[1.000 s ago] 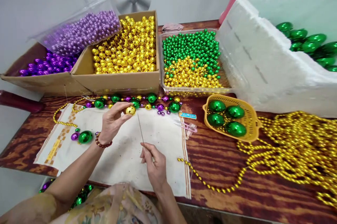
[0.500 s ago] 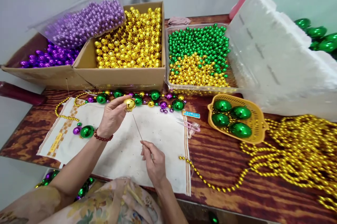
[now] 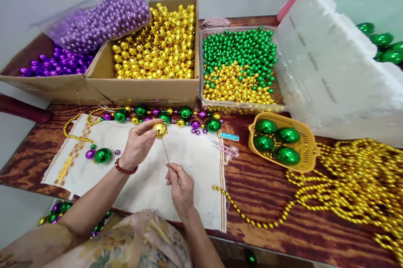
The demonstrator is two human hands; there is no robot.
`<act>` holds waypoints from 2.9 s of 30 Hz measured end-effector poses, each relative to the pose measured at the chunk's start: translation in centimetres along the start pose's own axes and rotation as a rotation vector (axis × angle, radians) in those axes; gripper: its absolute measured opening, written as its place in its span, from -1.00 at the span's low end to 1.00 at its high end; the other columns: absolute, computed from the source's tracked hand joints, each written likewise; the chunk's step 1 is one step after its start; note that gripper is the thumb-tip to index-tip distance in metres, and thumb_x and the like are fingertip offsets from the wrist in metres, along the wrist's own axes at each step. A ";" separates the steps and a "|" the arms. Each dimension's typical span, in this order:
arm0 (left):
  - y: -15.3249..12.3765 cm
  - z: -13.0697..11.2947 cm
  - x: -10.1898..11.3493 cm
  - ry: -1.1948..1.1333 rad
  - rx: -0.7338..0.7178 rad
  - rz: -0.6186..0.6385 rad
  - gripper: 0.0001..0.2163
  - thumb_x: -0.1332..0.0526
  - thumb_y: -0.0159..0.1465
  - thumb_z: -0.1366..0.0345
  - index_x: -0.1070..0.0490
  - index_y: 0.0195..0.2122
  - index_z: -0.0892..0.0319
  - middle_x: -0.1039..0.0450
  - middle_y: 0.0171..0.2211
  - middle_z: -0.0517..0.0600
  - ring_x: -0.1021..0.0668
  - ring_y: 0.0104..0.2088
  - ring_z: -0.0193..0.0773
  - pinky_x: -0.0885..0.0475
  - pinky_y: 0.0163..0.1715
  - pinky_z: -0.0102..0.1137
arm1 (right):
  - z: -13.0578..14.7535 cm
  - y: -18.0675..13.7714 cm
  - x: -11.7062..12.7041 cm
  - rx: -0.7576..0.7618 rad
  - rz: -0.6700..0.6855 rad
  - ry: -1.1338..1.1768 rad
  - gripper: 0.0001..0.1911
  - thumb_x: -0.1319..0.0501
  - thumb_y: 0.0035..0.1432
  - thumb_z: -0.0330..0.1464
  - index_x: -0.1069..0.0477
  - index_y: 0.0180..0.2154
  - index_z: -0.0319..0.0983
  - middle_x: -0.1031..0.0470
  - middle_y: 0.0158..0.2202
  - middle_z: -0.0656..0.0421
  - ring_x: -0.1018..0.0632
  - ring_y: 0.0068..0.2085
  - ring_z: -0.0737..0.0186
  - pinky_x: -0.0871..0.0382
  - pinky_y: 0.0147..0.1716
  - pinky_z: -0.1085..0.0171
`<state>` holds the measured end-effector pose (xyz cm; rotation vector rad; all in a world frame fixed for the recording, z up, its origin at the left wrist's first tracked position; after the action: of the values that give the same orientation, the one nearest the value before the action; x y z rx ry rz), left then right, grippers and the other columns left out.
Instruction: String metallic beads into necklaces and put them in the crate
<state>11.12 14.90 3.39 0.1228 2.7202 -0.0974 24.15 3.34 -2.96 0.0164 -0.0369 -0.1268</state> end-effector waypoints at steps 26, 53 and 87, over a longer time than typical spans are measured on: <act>-1.8 -3.4 -0.4 -0.032 -0.134 -0.002 -0.74 -0.44 0.11 0.23 -0.62 -0.15 0.06 -0.61 -0.13 0.04 -0.60 -0.12 -0.20 -0.53 -0.11 -0.35 | 3.1 0.5 -0.8 0.178 -0.094 -0.088 -0.78 -0.06 0.35 -0.40 -0.48 -0.16 -0.26 -0.41 -0.52 0.24 -0.40 -0.59 0.40 -0.29 -0.59 0.38; -2.3 -1.2 -0.8 0.040 -0.028 0.026 -0.74 -0.45 0.08 0.32 -0.56 -0.18 0.12 -0.57 -0.17 0.03 -0.58 -0.25 -0.29 -0.51 -0.24 -0.42 | 3.3 2.3 -1.8 0.055 -0.075 0.047 -0.77 -0.09 0.35 -0.30 -0.48 -0.16 -0.24 -0.35 -0.55 0.27 -0.40 -0.57 0.39 -0.31 -0.55 0.37; 6.6 2.9 -14.7 1.455 -0.419 0.618 -0.79 -0.07 0.37 0.40 -0.51 -0.20 0.21 -0.53 -0.26 0.09 -0.57 -0.22 -0.17 -0.43 -0.16 -0.30 | -5.0 -3.6 8.3 -0.219 -0.431 0.275 -0.77 -0.29 0.14 -0.23 -0.49 -0.44 -0.26 -0.47 -0.58 0.19 -0.45 -0.56 0.34 -0.32 -0.55 0.38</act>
<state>26.33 20.14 6.37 1.3292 3.7389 1.1466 32.14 -1.17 -7.75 -0.1779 0.2573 -0.5576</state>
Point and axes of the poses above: each hand's wrist, its own y-axis towards the middle knuckle, its own x-axis out of the back of the hand, z = x × y, the point moved 9 cm from there along y, towards the middle knuckle
